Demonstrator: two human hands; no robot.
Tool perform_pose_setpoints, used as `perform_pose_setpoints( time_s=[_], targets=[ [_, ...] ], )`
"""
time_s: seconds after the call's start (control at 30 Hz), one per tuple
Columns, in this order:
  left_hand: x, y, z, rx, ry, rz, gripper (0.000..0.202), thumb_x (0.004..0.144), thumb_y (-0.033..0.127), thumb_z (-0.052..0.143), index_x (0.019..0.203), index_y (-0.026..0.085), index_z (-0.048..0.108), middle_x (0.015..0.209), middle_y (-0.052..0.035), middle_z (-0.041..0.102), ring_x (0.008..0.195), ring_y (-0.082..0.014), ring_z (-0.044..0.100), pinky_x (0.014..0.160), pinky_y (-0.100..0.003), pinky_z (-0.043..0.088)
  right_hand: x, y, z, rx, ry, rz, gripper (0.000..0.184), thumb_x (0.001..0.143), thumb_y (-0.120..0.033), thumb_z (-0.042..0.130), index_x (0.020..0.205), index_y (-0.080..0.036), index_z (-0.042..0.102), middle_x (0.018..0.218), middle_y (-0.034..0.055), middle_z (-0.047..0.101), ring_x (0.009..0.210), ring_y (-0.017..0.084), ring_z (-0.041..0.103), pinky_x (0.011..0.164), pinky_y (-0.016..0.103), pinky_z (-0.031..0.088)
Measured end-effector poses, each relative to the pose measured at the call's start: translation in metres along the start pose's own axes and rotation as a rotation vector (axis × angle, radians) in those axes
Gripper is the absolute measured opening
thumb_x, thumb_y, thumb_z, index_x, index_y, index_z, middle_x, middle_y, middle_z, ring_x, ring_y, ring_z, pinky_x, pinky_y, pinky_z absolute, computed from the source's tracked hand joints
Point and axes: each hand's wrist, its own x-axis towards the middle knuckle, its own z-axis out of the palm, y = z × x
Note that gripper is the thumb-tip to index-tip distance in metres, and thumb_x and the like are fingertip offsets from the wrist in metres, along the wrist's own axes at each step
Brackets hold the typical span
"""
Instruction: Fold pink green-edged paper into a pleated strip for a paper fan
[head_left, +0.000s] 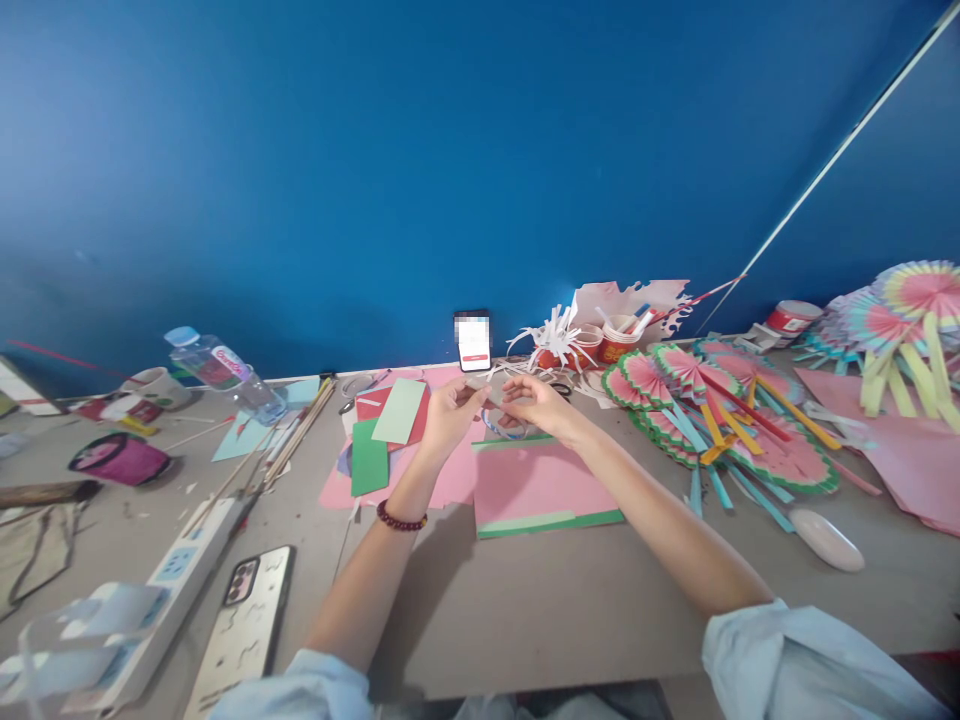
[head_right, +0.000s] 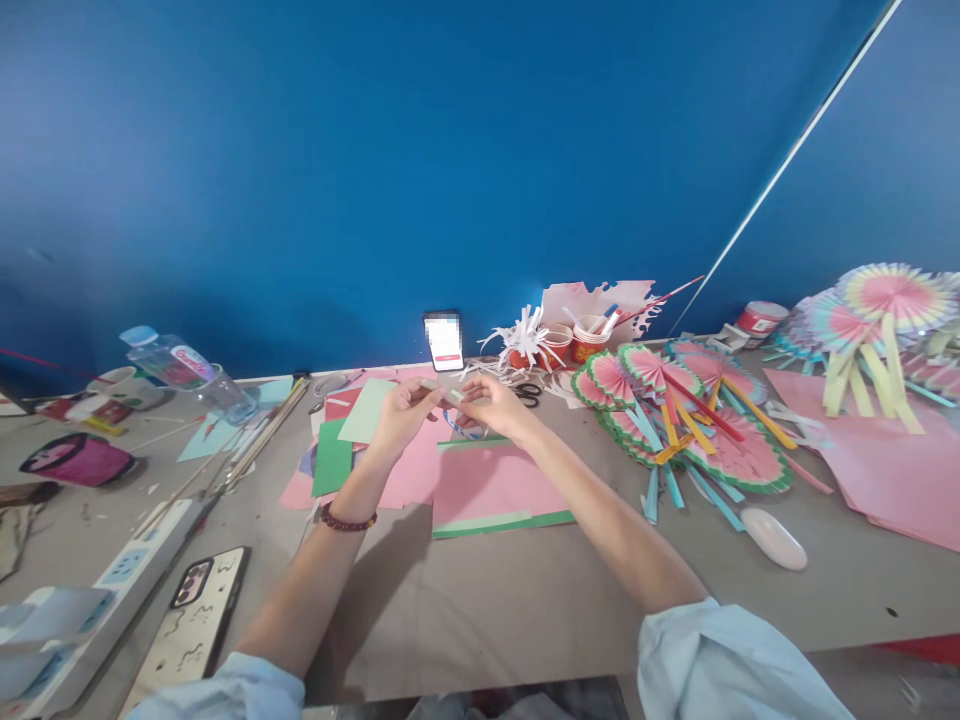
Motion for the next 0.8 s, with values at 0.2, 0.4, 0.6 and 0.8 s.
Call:
perform_pose_setpoints(
  time_s=[0.2,0.4,0.6,0.8],
  targets=[
    [-0.001,0.0,0.001,0.029,0.014,0.001,0.03,0.076,0.047,0.067,0.077,0.017,0.063,0.071,-0.0056,0.07,0.067,-0.0173,0.068,0.053,-0.022,0.049,0.002,0.002,-0.001,-0.051,-0.073,0.003,0.038,0.065,-0.034,0.078,0.093,-0.021,0.055,0.07,-0.0022,0.069,0.053,0.01,0.06,0.051,0.023,0.047],
    [0.0,-0.001,0.002,0.005,-0.02,-0.087,0.034,0.067,0.048,0.073,0.078,0.017,0.069,0.075,-0.0063,0.071,0.069,-0.0187,0.068,0.051,-0.023,0.05,0.002,0.001,-0.002,-0.189,0.001,-0.066,0.027,0.069,-0.027,0.069,0.092,-0.023,0.058,0.077,-0.003,0.067,0.056,0.01,0.061,0.054,0.023,0.047],
    [0.0,-0.002,0.002,0.022,-0.028,-0.131,0.023,0.064,0.037,0.074,0.074,0.016,0.071,0.066,-0.004,0.07,0.064,-0.0167,0.064,0.053,-0.024,0.05,-0.007,-0.005,0.0,-0.33,0.044,-0.175,0.024,0.072,-0.027,0.063,0.095,-0.023,0.059,0.081,-0.0011,0.066,0.065,0.013,0.063,0.062,0.027,0.051],
    [0.0,-0.001,0.001,0.08,-0.043,-0.134,0.012,0.067,0.029,0.07,0.069,0.017,0.071,0.069,-0.0031,0.069,0.062,-0.0138,0.061,0.056,-0.023,0.047,-0.01,-0.006,0.002,-0.4,0.037,-0.276,0.023,0.073,-0.023,0.057,0.097,-0.022,0.06,0.081,0.0001,0.067,0.076,0.015,0.064,0.069,0.028,0.049]
  ],
)
